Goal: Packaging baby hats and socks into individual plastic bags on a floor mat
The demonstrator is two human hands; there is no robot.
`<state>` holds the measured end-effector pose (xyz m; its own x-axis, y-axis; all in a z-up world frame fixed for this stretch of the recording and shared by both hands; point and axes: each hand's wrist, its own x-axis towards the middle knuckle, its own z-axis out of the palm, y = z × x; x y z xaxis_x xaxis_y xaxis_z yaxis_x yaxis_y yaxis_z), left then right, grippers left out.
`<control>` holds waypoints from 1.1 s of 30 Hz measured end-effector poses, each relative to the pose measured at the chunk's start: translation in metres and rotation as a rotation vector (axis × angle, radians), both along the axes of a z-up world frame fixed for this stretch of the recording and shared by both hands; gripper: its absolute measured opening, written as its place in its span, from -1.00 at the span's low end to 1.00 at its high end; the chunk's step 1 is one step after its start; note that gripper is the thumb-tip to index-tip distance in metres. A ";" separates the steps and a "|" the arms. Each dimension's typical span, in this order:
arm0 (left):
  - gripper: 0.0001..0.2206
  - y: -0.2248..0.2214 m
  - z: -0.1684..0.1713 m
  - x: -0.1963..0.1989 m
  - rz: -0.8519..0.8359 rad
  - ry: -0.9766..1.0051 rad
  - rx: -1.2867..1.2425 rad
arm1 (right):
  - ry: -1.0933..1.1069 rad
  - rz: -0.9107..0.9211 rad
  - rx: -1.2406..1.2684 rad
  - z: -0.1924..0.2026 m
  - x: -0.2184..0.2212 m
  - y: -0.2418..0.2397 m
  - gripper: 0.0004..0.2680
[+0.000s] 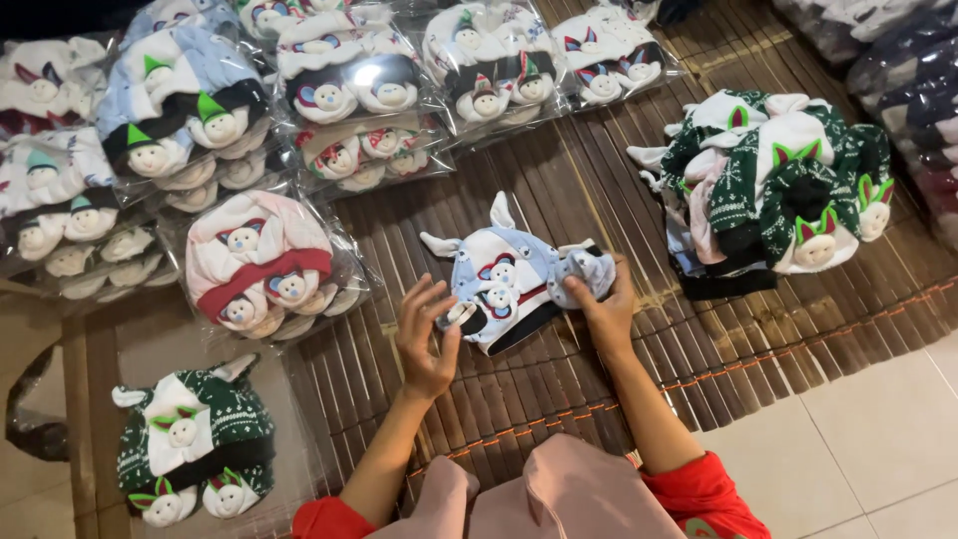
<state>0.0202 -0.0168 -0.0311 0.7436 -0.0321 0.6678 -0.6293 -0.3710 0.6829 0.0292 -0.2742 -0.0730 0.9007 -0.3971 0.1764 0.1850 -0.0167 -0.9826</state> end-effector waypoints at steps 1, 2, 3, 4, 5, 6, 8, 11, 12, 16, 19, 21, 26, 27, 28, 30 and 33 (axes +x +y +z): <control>-0.71 -0.003 0.005 -0.002 0.017 -0.005 -0.002 | -0.005 0.017 -0.002 0.006 -0.001 0.002 -0.59; -0.76 -0.005 0.011 -0.005 -0.015 -0.028 0.035 | 0.003 0.008 -0.059 0.011 -0.003 0.004 -0.69; -0.81 -0.010 0.015 -0.007 -0.046 -0.049 0.067 | 0.011 -0.001 -0.122 0.017 -0.005 0.003 -0.77; -0.81 -0.015 0.021 -0.008 -0.028 -0.053 0.060 | 0.005 0.015 -0.130 0.008 -0.004 0.002 -0.77; -0.79 -0.022 0.026 -0.010 -0.084 0.000 0.044 | -0.035 0.050 -0.173 0.000 -0.003 -0.001 -0.79; -0.77 -0.027 0.030 -0.012 -0.140 0.052 0.027 | -0.075 0.085 -0.215 -0.008 -0.002 -0.004 -0.79; -0.63 -0.041 0.041 -0.014 -0.179 0.086 0.041 | -0.118 0.188 -0.256 -0.007 -0.005 -0.007 -0.78; -0.46 -0.057 0.046 -0.014 -0.190 0.067 0.160 | -0.195 0.316 -0.261 -0.012 -0.006 -0.009 -0.71; -0.44 -0.064 0.047 -0.013 -0.169 0.019 0.258 | -0.221 0.333 -0.237 -0.014 -0.006 -0.011 -0.64; -0.80 -0.070 0.031 0.007 -0.222 0.135 0.216 | -0.209 0.416 -0.174 0.002 -0.015 -0.010 -0.51; -0.83 -0.066 0.014 0.030 -0.314 0.490 -0.145 | -0.123 0.405 -0.126 0.015 -0.019 -0.001 -0.66; -0.82 -0.065 -0.007 0.046 -0.392 0.679 -0.589 | -0.071 0.397 -0.043 0.001 -0.015 -0.004 -0.75; -0.77 -0.047 0.000 0.052 -0.356 0.505 -0.498 | -0.075 0.335 0.033 0.016 -0.012 0.005 -0.82; -0.57 -0.046 0.003 0.049 -0.354 0.396 -0.367 | 0.022 0.272 0.047 0.022 -0.015 0.009 -0.79; -0.57 -0.051 0.019 0.040 -0.361 0.394 -0.368 | 0.019 0.266 0.044 0.020 -0.013 0.009 -0.79; -0.38 -0.059 0.049 0.018 -0.342 0.252 -0.017 | 0.023 0.270 -0.046 0.015 -0.010 0.007 -0.77; -0.81 -0.063 0.008 0.026 -0.263 0.246 -0.025 | 0.004 0.275 -0.039 0.023 -0.016 0.015 -0.65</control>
